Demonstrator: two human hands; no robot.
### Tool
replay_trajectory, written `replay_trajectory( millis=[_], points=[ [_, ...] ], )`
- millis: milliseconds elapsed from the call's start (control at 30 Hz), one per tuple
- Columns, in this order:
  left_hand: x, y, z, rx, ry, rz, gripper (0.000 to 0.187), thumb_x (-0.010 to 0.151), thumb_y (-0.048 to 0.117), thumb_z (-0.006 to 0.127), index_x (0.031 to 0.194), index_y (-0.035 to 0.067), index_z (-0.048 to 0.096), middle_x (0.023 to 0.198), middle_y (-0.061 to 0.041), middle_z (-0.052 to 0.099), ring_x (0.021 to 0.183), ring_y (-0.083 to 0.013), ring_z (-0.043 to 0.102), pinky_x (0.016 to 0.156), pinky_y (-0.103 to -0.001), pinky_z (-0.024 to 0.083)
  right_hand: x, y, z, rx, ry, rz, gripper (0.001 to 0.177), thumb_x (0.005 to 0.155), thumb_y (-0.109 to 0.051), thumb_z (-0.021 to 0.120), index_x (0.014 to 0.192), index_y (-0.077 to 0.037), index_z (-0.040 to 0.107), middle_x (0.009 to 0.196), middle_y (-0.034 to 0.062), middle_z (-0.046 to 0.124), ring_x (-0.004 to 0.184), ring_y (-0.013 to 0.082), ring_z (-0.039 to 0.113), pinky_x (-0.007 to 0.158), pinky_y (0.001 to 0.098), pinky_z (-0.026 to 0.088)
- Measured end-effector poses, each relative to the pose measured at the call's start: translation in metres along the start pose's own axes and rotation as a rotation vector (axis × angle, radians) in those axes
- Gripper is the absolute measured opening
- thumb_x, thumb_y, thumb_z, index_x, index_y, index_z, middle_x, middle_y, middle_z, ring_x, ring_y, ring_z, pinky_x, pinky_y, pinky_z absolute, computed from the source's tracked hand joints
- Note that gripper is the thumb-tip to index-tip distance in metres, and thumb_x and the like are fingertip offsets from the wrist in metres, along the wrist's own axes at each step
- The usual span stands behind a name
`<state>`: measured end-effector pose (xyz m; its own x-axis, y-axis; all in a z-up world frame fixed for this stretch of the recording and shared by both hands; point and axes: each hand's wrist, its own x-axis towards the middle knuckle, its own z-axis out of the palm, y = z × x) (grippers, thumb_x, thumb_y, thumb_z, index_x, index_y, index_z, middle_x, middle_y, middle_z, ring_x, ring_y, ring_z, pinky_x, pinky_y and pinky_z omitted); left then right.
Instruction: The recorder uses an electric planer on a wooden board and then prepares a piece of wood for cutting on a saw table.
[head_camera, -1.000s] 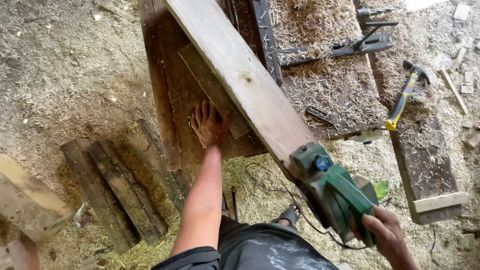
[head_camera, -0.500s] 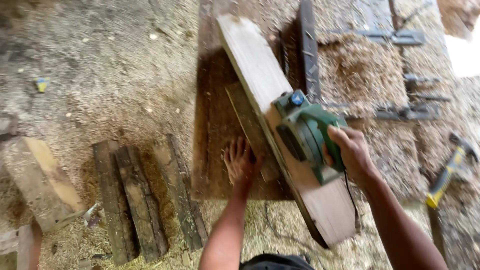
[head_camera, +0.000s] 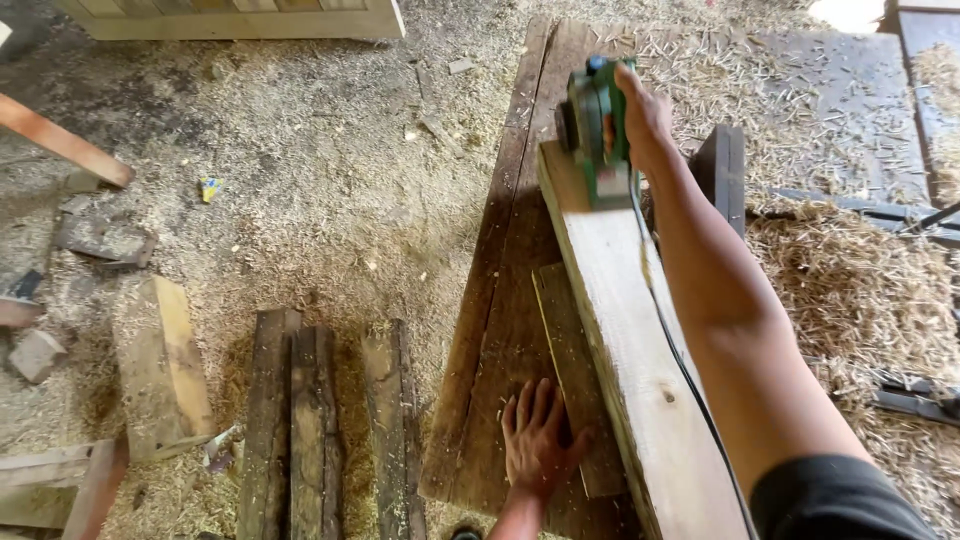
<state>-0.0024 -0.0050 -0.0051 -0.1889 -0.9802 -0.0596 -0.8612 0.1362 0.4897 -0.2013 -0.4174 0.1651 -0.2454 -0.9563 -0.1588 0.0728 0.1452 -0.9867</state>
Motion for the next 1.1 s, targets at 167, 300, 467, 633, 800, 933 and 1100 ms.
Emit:
replay_trajectory(
  millis=[167,300,467,633,800,933,1100],
  points=[
    [-0.018,0.012,-0.012,-0.064,-0.082,-0.089,0.078,0.087,0.061,0.065,0.15,0.018,0.049,0.165,-0.006,0.034,0.155,-0.0299,0.021,0.125,-0.055,0.006,-0.016,0.042,0.006,0.035,-0.008,0.086,0.045,0.095,-0.056,0.071,0.088,-0.012,0.066,0.067,0.0054,0.065,0.049,0.0162,0.06,0.042,0.0363,0.052],
    [-0.011,0.001,0.0,-0.036,0.07,0.027,0.081,0.088,0.061,0.066,0.151,0.013,0.049,0.163,-0.01,0.036,0.153,-0.0318,0.023,0.123,-0.055,0.008,-0.102,0.014,-0.028,0.021,-0.045,0.117,0.041,0.093,-0.055,0.07,0.091,-0.014,0.066,0.066,0.0067,0.063,0.046,0.0185,0.058,0.04,0.0368,0.048],
    [-0.008,0.007,-0.013,0.015,0.039,-0.013,0.076,0.089,0.066,0.062,0.147,0.018,0.054,0.164,-0.006,0.035,0.155,-0.0285,0.023,0.125,-0.056,0.01,-0.297,0.017,-0.087,-0.138,-0.293,0.006,0.047,0.097,-0.057,0.056,0.091,-0.01,0.061,0.06,0.0064,0.062,0.043,0.0146,0.057,0.038,0.0338,0.046],
    [-0.01,0.009,-0.009,0.06,0.046,-0.008,0.077,0.091,0.07,0.054,0.15,0.019,0.05,0.165,-0.005,0.035,0.156,-0.0272,0.025,0.127,-0.052,0.011,-0.488,0.053,-0.171,-0.24,-0.171,0.134,0.055,0.096,-0.058,0.054,0.082,-0.005,0.063,0.06,0.0058,0.063,0.045,0.0133,0.058,0.039,0.031,0.046],
    [-0.017,0.003,-0.008,0.086,0.069,0.04,0.08,0.093,0.073,0.047,0.152,0.018,0.047,0.166,-0.009,0.033,0.154,-0.0301,0.021,0.123,-0.054,0.01,-0.671,0.107,-0.27,-0.193,-0.047,0.33,0.047,0.095,-0.045,0.056,0.082,-0.001,0.067,0.059,0.0066,0.063,0.048,0.015,0.057,0.043,0.0301,0.043],
    [-0.015,0.013,-0.013,0.115,0.049,0.037,0.078,0.097,0.072,0.045,0.154,0.019,0.048,0.168,-0.007,0.032,0.158,-0.028,0.021,0.127,-0.054,0.012,-0.804,0.118,-0.326,-0.152,0.134,0.429,0.039,0.097,-0.036,0.058,0.09,0.002,0.065,0.061,0.0096,0.063,0.048,0.0174,0.056,0.043,0.031,0.042],
    [-0.017,0.006,-0.001,0.141,0.077,0.11,0.077,0.093,0.071,0.046,0.151,0.02,0.051,0.169,-0.005,0.033,0.157,-0.029,0.021,0.126,-0.056,0.014,-0.913,0.097,-0.31,0.002,0.626,0.534,0.037,0.097,-0.032,0.057,0.097,0.004,0.064,0.062,0.0168,0.062,0.044,0.0243,0.053,0.04,0.0388,0.042]
  ],
)
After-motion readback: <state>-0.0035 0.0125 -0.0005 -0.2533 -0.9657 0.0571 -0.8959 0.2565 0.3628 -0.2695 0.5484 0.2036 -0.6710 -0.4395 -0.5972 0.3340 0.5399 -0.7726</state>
